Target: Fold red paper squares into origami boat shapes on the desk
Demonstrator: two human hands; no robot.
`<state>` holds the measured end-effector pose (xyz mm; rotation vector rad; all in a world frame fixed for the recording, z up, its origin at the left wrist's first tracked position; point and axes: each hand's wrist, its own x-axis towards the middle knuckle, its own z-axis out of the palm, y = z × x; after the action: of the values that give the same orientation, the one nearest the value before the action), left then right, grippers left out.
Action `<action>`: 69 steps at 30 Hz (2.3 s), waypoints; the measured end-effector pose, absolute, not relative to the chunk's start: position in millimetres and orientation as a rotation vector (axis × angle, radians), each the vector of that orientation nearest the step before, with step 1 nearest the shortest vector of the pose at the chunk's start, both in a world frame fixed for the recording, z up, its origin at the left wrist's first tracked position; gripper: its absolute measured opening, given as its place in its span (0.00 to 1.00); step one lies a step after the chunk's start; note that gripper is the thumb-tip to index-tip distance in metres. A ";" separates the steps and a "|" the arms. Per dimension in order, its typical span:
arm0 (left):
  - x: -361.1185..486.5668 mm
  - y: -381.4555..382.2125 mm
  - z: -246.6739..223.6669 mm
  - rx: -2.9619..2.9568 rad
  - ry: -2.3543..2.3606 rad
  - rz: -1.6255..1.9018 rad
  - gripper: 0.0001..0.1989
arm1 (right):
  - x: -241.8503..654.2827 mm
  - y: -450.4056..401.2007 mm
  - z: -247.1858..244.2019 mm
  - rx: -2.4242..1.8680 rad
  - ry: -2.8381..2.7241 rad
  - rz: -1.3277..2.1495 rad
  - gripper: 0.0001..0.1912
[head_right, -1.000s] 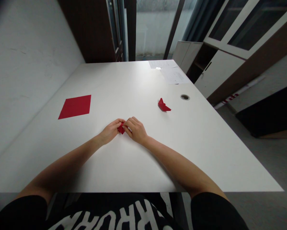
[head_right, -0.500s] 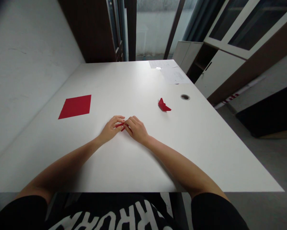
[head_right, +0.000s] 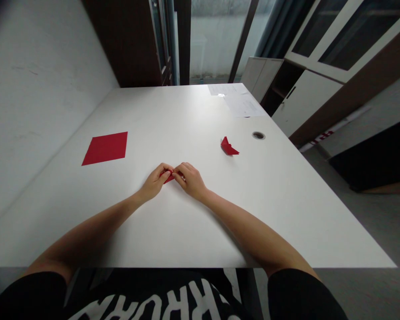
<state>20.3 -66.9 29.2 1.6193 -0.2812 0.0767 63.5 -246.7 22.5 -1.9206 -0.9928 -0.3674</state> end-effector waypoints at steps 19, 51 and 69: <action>32.1 -59.6 20.3 1.510 -0.098 0.175 0.12 | 64.8 -247.3 18.3 -1.814 -0.650 -0.189 0.04; 36.5 -57.9 12.3 1.218 0.050 -0.042 0.18 | 67.9 -249.5 15.8 -1.841 -0.761 -0.288 0.03; 34.4 -63.1 10.4 1.144 0.115 0.035 0.19 | 65.6 -248.4 12.1 -1.845 -0.842 -0.315 0.05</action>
<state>34.4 -63.1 10.4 1.1438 0.1154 0.0349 65.6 -248.4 12.1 -1.8453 -0.8423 -0.3150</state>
